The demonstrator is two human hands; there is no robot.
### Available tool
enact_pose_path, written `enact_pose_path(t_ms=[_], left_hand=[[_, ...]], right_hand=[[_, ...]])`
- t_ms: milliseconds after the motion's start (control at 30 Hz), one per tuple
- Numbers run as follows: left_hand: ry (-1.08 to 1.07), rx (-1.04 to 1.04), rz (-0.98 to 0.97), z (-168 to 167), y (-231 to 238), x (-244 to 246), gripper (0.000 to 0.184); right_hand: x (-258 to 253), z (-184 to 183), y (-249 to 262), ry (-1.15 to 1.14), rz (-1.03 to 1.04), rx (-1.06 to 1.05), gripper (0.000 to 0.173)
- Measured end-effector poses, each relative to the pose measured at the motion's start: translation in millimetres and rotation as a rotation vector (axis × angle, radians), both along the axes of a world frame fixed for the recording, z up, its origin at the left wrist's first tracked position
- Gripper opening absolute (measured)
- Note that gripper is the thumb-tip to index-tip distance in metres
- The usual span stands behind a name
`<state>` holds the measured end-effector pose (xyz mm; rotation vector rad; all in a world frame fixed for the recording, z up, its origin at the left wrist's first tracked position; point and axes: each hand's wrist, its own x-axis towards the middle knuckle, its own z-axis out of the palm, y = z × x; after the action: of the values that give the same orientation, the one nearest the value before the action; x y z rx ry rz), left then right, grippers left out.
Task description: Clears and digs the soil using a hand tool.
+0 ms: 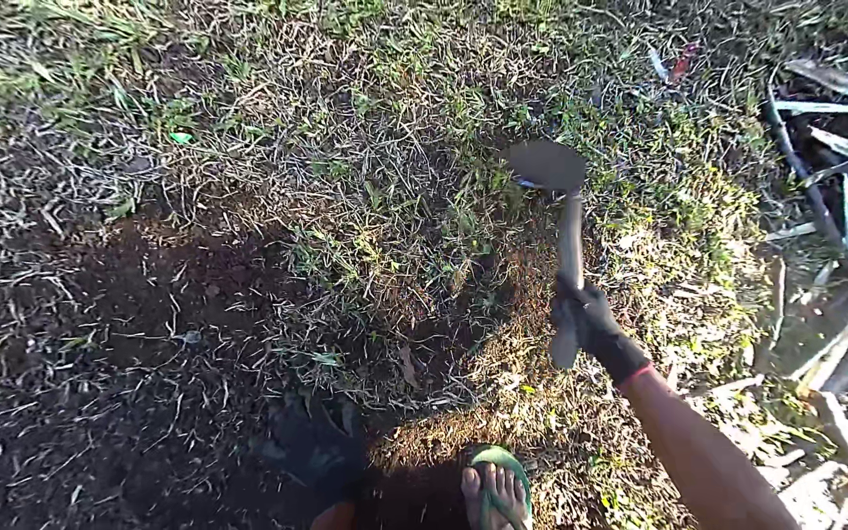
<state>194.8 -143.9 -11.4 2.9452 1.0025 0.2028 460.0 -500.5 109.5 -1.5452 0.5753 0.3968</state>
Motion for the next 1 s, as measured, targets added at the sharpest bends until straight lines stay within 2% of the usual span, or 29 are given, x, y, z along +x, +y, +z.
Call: enact_pose_path(t_ms=[33,133,200,267,333,400,500,600,667,733,800,867,933,1000], left_hand=[[0.002,0.008,0.002,-0.1,0.9,-0.4,0.079],[0.019,-0.009,0.006,2.4,-1.7,-1.0,0.078],[0.026,-0.043,0.004,2.6,-2.1,-0.8,0.081],[0.029,-0.054,0.007,1.4,-1.7,-3.2,0.081],[0.024,-0.049,0.003,-1.6,-0.1,-1.5,0.082],[0.031,-0.058,0.020,-6.8,-0.5,-4.1,0.080],[0.047,-0.069,0.013,-11.6,-0.4,-5.8,0.081],[0.048,-0.065,0.022,-9.6,-0.4,-8.1,0.081],[0.043,-0.058,0.019,-9.4,-0.7,-5.6,0.080],[0.050,-0.048,0.022,-7.5,0.6,-3.8,0.080],[0.052,-0.046,0.021,-8.8,1.8,-5.7,0.081],[0.042,-0.050,0.020,-12.0,2.7,-6.4,0.082],[0.030,-0.061,0.031,-15.2,1.5,-5.3,0.082],[0.028,-0.063,0.025,-10.0,0.3,-6.7,0.083]], right_hand=[[10.7,0.5,-2.4,-0.074,-0.054,0.006,0.032],[39.6,2.6,3.3,-0.276,-0.241,0.196,0.038],[40.3,-3.9,24.8,-0.341,-0.234,0.312,0.042],[14.1,-34.9,44.9,-0.246,-0.126,0.297,0.045],[-27.4,-48.1,45.8,0.005,0.035,0.259,0.038],[-46.6,-33.3,28.7,0.154,0.086,0.193,0.031],[-51.2,-9.6,-7.0,0.095,0.053,-0.016,0.036],[-20.6,-4.1,-11.2,-0.061,-0.105,-0.063,0.034],[10.6,-6.5,4.7,-0.150,-0.314,0.096,0.037],[28.8,-20.4,30.2,-0.186,-0.380,0.280,0.045],[6.1,-43.7,51.7,-0.132,-0.226,0.260,0.044],[-43.1,-53.1,52.3,0.033,0.030,0.179,0.039],[-81.0,-42.2,40.6,0.134,0.051,0.163,0.036],[-115.1,-27.1,13.3,0.125,0.107,0.083,0.036]])
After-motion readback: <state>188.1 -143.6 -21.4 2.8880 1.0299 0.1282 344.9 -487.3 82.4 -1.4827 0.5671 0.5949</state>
